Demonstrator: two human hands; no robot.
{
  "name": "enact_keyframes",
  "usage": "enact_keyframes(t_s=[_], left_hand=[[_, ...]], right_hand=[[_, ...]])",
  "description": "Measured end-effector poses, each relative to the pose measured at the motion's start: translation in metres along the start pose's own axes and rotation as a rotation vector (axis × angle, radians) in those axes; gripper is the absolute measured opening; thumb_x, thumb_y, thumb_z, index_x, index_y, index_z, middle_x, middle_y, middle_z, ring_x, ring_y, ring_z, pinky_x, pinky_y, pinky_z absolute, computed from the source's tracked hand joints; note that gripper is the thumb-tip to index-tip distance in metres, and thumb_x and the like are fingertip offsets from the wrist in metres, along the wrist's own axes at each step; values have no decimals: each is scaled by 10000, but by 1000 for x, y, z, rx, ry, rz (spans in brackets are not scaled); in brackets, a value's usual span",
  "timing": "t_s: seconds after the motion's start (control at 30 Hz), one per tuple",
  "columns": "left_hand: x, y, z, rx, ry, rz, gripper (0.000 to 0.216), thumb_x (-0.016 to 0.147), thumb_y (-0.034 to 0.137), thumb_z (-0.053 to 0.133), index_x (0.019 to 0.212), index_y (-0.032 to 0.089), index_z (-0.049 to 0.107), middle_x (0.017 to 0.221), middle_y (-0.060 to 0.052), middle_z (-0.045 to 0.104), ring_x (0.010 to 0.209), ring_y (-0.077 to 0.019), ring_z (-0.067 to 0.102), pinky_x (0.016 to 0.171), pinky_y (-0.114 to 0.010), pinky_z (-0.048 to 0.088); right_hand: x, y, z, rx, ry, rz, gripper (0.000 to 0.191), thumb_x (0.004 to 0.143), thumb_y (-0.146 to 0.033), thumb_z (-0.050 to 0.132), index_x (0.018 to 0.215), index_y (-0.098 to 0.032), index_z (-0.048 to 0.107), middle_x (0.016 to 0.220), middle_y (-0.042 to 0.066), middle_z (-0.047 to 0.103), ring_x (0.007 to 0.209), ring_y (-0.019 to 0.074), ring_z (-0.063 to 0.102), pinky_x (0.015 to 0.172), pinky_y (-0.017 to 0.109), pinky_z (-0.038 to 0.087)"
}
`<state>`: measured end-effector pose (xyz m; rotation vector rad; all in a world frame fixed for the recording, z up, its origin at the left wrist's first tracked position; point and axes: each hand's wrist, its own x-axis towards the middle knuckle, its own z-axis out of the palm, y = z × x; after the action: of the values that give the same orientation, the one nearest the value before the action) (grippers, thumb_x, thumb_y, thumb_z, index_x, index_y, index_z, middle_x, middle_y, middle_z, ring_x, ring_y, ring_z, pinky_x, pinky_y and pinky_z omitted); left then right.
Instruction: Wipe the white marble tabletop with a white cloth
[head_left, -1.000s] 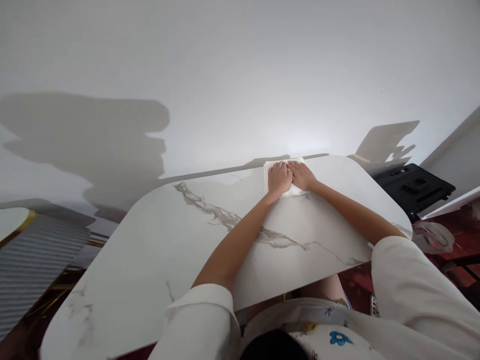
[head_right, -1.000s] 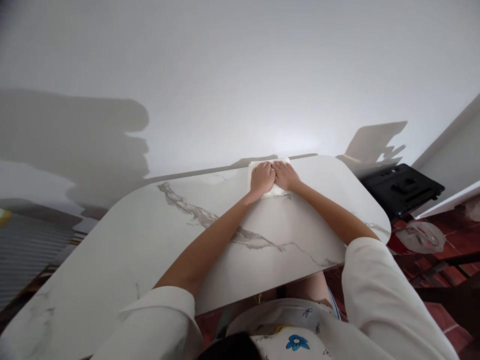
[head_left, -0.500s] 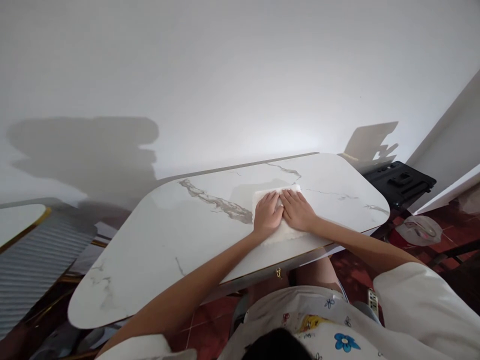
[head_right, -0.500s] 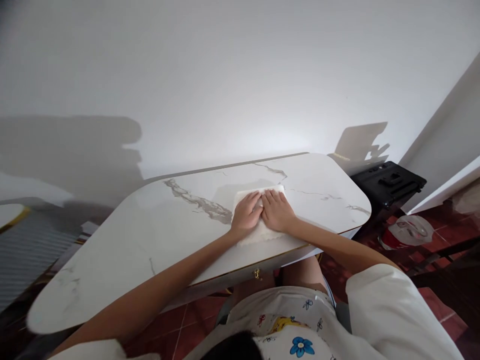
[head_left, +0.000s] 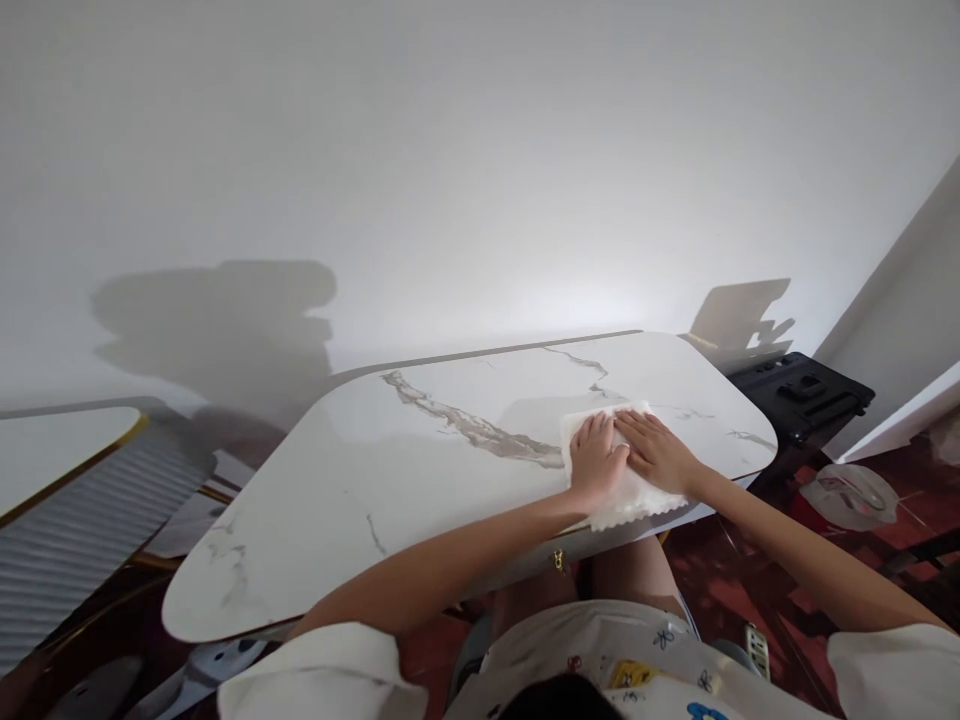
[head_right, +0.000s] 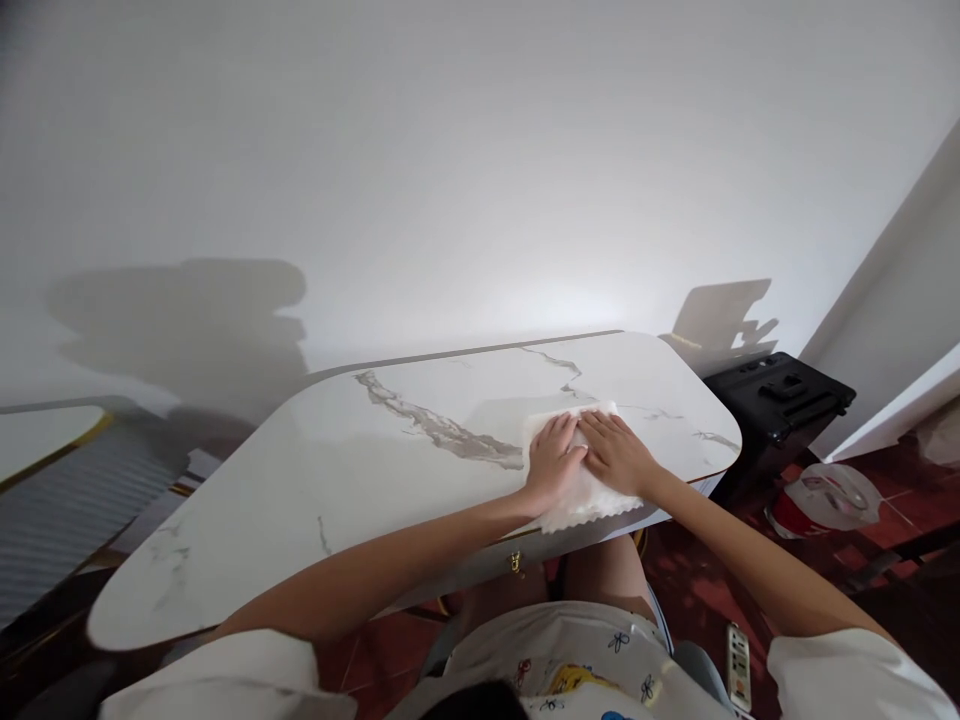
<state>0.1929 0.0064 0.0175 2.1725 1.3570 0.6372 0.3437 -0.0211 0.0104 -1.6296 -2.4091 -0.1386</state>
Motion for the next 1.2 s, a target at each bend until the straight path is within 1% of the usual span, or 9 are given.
enact_keyframes(t_s=[0.1,0.23,0.43,0.57,0.7,0.8,0.9,1.0,1.2], left_hand=[[22,6,1,21,-5,42,520,851,233,371,1364,203,448,1503,-51,376,1422,-197,256,1173,-375,185],[60,-4,-3,46,44,96,468,871,212,344,1315,176,489,1469,-61,426,1394,-185,299,1161,-354,195],[115,-39,-20,98,138,145,408,910,204,321,1255,154,532,1412,-88,490,1345,-192,373,1131,-365,252],[149,-67,-37,120,203,150,392,896,170,326,1212,185,559,1361,-66,540,1304,-179,424,1111,-354,291],[179,-89,-48,187,208,132,437,848,126,363,1246,195,530,1380,-64,519,1313,-187,407,1107,-362,297],[197,-98,-50,268,209,105,447,873,140,346,1293,198,486,1417,-76,476,1335,-216,371,1099,-400,292],[212,-100,-48,327,201,108,449,888,150,340,1321,188,452,1429,-93,453,1335,-239,356,1081,-423,294],[226,-95,-43,346,198,133,429,891,154,351,1305,194,459,1388,-102,488,1308,-243,378,1065,-421,300],[235,-72,-26,362,208,193,408,890,154,368,1286,157,468,1334,-117,524,1269,-251,409,1058,-403,301]], right_hand=[[14,18,2,-27,-5,40,539,956,-305,337,1466,-133,354,1507,115,338,1400,235,278,1129,446,262],[49,32,6,-51,4,86,528,958,-302,308,1446,-115,384,1489,128,374,1381,255,321,1117,452,270],[119,37,19,-80,10,114,513,963,-268,285,1423,-75,406,1477,140,395,1368,257,336,1113,428,264],[167,39,29,-57,22,78,502,962,-253,299,1420,-75,400,1474,135,402,1366,251,328,1107,408,258],[210,48,38,-8,37,48,497,943,-239,341,1407,-79,414,1462,141,417,1356,253,338,1101,415,259],[234,59,44,45,57,-4,486,926,-244,384,1387,-100,441,1445,131,443,1336,245,365,1089,408,280],[248,73,47,92,67,-49,478,917,-246,404,1372,-113,460,1434,117,459,1324,237,380,1082,400,295],[254,89,46,92,69,-29,477,918,-246,397,1374,-121,459,1439,117,454,1326,240,381,1088,413,286],[238,116,41,20,68,3,497,902,-223,383,1371,-77,460,1428,148,458,1313,263,393,1082,407,295]])
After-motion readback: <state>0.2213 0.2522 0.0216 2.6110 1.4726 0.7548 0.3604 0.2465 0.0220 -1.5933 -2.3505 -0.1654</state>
